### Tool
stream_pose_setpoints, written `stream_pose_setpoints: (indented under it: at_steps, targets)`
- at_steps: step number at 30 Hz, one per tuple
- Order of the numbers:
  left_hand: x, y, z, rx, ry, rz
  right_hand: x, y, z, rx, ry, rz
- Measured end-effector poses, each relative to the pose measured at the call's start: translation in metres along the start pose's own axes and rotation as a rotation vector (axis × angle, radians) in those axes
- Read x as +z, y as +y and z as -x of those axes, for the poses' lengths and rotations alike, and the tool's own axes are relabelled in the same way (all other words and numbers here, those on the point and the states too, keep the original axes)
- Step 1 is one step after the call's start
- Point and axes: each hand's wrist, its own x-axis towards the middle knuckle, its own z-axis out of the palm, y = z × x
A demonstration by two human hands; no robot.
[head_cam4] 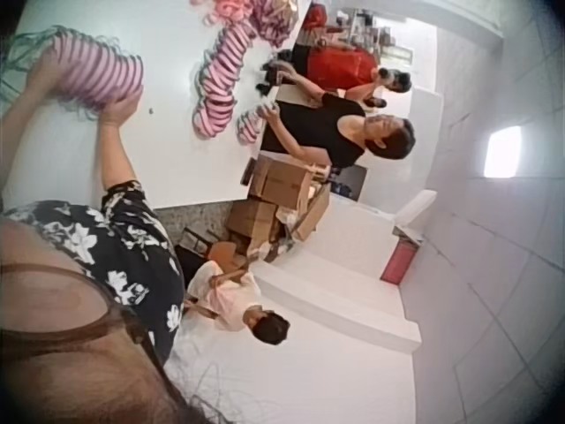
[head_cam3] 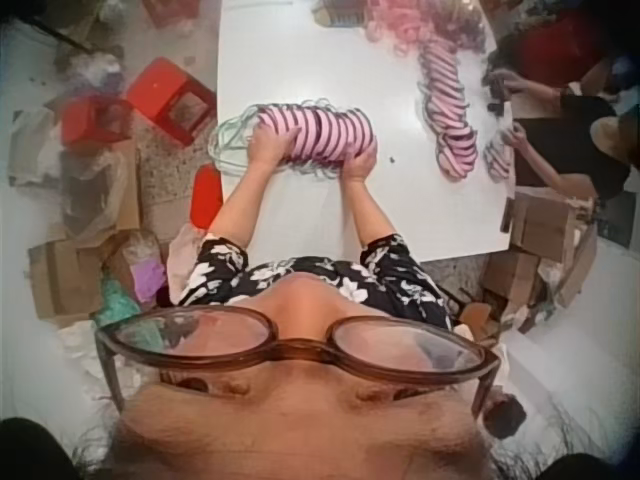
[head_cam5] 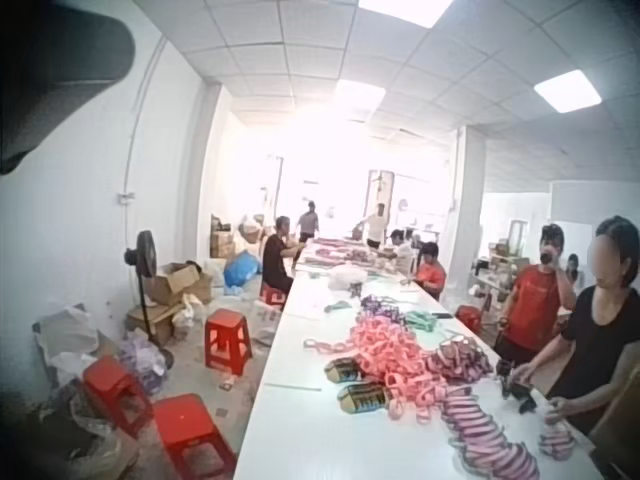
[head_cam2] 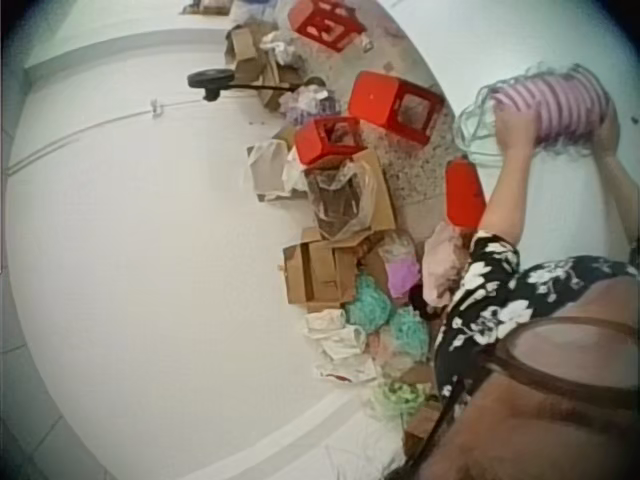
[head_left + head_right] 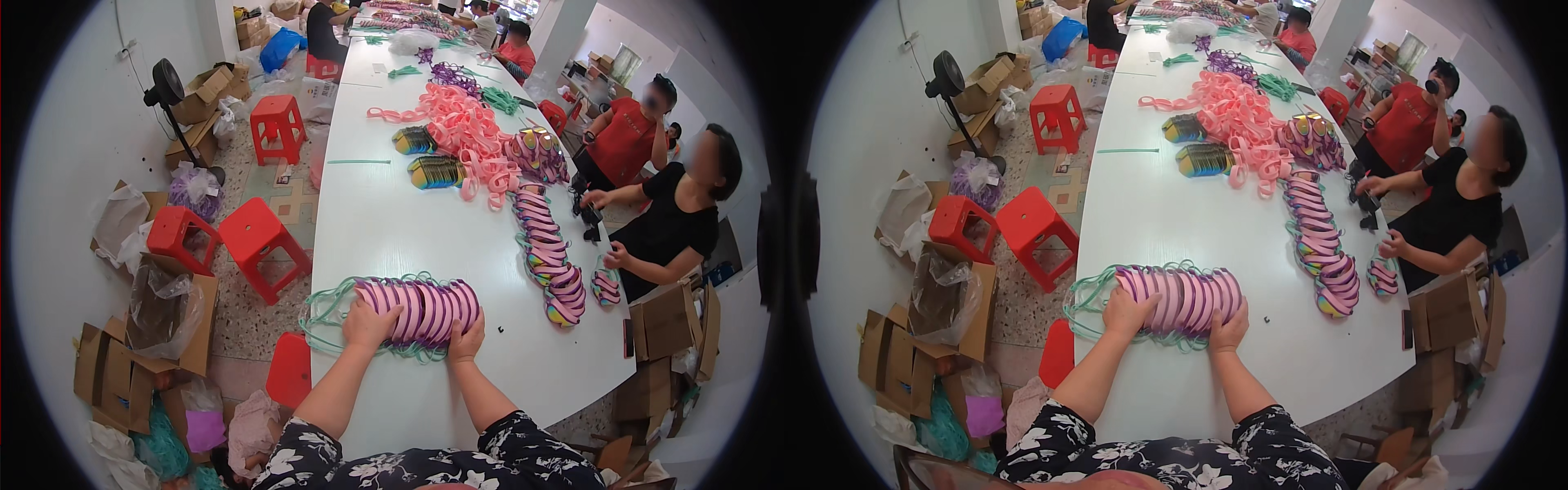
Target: Inspecting, grouping, and placing assembled plastic headbands into a cardboard box for shipping.
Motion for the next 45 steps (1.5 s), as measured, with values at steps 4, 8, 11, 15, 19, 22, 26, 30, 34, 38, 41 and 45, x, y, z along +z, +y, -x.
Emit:
stream_pose_setpoints:
  at_steps: [4,8,11,15,19,22,26,30,34,38,41,45]
  targets:
    - [0.000,-0.001,0.000,0.002,-0.005,0.002,0.000,-0.003,-0.001,-0.005,0.001,0.002]
    - [0.003,-0.001,-0.001,0.004,-0.004,0.000,-0.001,-0.003,-0.001,-0.002,0.003,0.002]
    - [0.000,-0.001,-0.001,0.001,-0.002,0.009,-0.002,-0.006,-0.002,0.014,-0.009,-0.012]
    - [-0.002,0.000,0.001,0.008,0.000,0.023,-0.004,-0.009,-0.001,0.030,-0.019,-0.015]
    - [0.000,0.000,0.001,0.004,0.002,0.004,-0.004,-0.008,-0.003,0.001,0.002,-0.017]
    - [-0.001,0.001,0.001,-0.005,-0.018,0.007,-0.004,-0.009,-0.002,-0.008,0.004,-0.020]
    - [-0.003,0.003,0.002,-0.016,-0.034,-0.008,-0.005,-0.007,-0.003,-0.021,0.010,-0.021]
    - [0.000,0.003,0.001,-0.001,-0.030,-0.015,-0.006,-0.003,-0.004,-0.013,0.011,-0.042]
    - [0.003,-0.009,-0.013,0.003,-0.096,0.004,-0.002,-0.006,-0.003,-0.024,0.019,-0.024]
    - [0.008,-0.012,-0.020,0.070,0.049,-0.168,0.002,-0.007,-0.010,-0.024,0.033,-0.063]
    - [-0.007,0.004,-0.009,-0.046,-0.052,-0.143,0.000,0.002,-0.004,-0.022,0.053,-0.034]
    - [-0.014,0.003,-0.003,-0.013,0.088,-0.090,0.000,-0.005,-0.008,0.005,0.015,-0.073]
